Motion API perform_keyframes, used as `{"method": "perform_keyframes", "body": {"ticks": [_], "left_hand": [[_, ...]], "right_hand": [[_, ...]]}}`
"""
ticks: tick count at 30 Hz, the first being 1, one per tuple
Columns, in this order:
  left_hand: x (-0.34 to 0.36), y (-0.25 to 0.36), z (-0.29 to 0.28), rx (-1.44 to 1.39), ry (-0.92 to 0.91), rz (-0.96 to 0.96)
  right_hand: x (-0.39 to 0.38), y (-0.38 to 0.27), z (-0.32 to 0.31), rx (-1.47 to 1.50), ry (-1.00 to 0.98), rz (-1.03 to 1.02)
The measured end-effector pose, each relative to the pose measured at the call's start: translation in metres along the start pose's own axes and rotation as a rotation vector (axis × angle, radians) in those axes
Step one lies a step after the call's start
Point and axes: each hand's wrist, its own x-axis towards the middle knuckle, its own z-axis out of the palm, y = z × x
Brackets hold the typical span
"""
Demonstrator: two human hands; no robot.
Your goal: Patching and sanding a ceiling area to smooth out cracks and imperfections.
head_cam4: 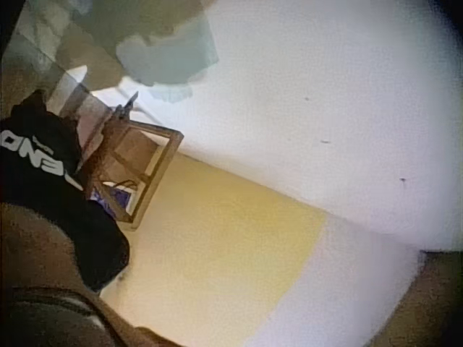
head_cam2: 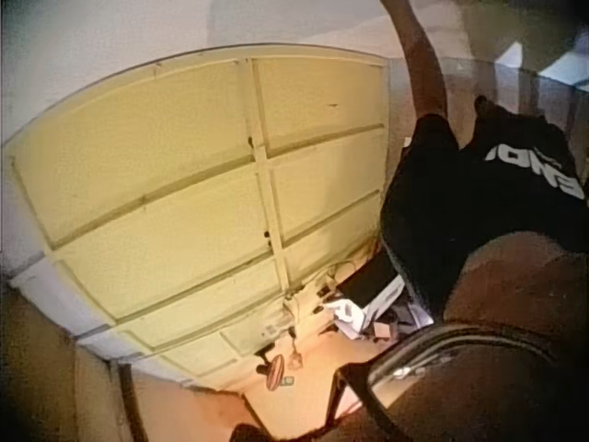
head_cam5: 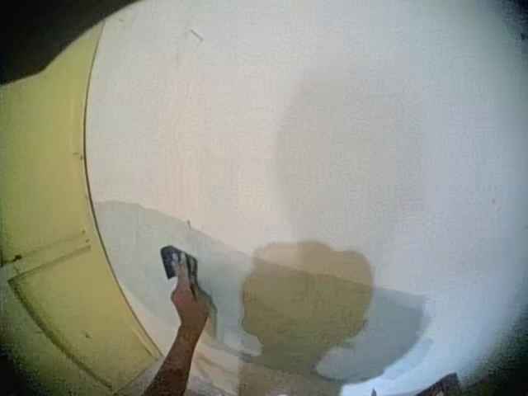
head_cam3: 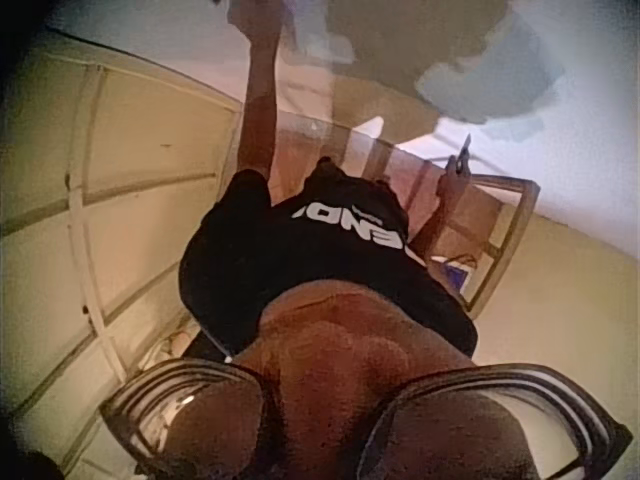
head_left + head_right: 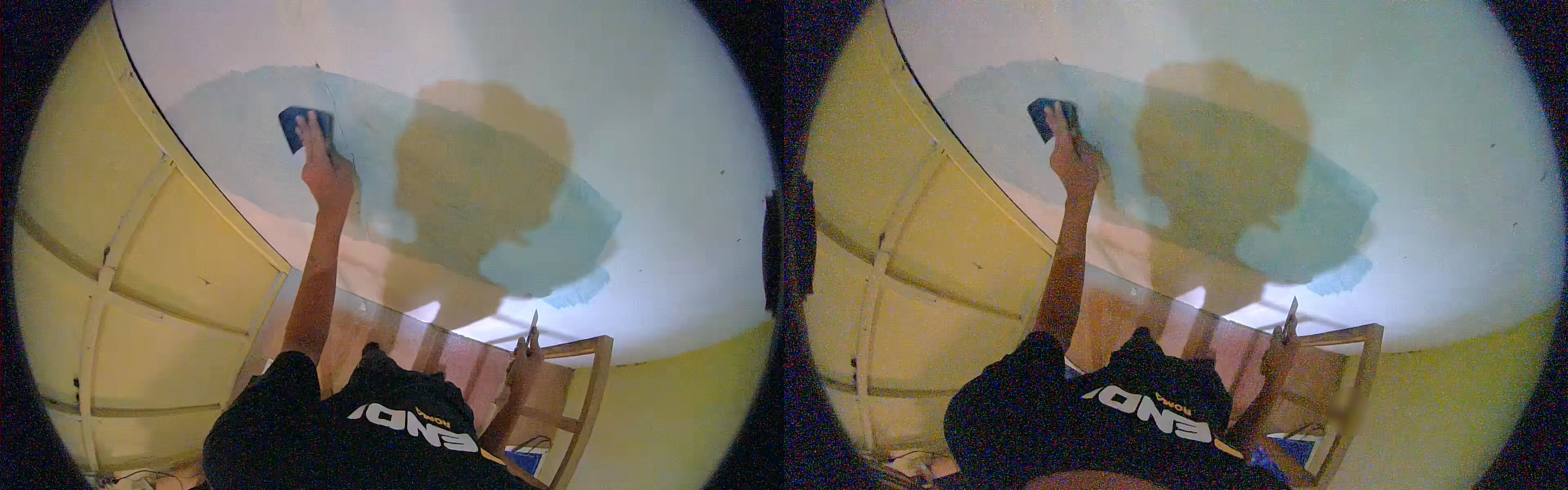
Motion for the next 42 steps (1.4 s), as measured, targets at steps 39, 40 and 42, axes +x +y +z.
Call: {"method": "perform_keyframes", "body": {"ticks": [39,40,42], "left_hand": [[0.031,-0.393,-0.070,0.210,0.094,-0.147],[0.008,-0.420,-0.086,0.246,0.019,-0.202],[-0.055,-0.413,-0.056,0.260,-0.169,-0.405]], "right_hand": [[-0.099,-0.112,0.089,-0.296,-0.230,0.263],[-0.099,-0.100,0.089,-0.262,-0.243,0.353],[-0.075,0.008,0.090,-0.433,-0.064,0.171]]}}
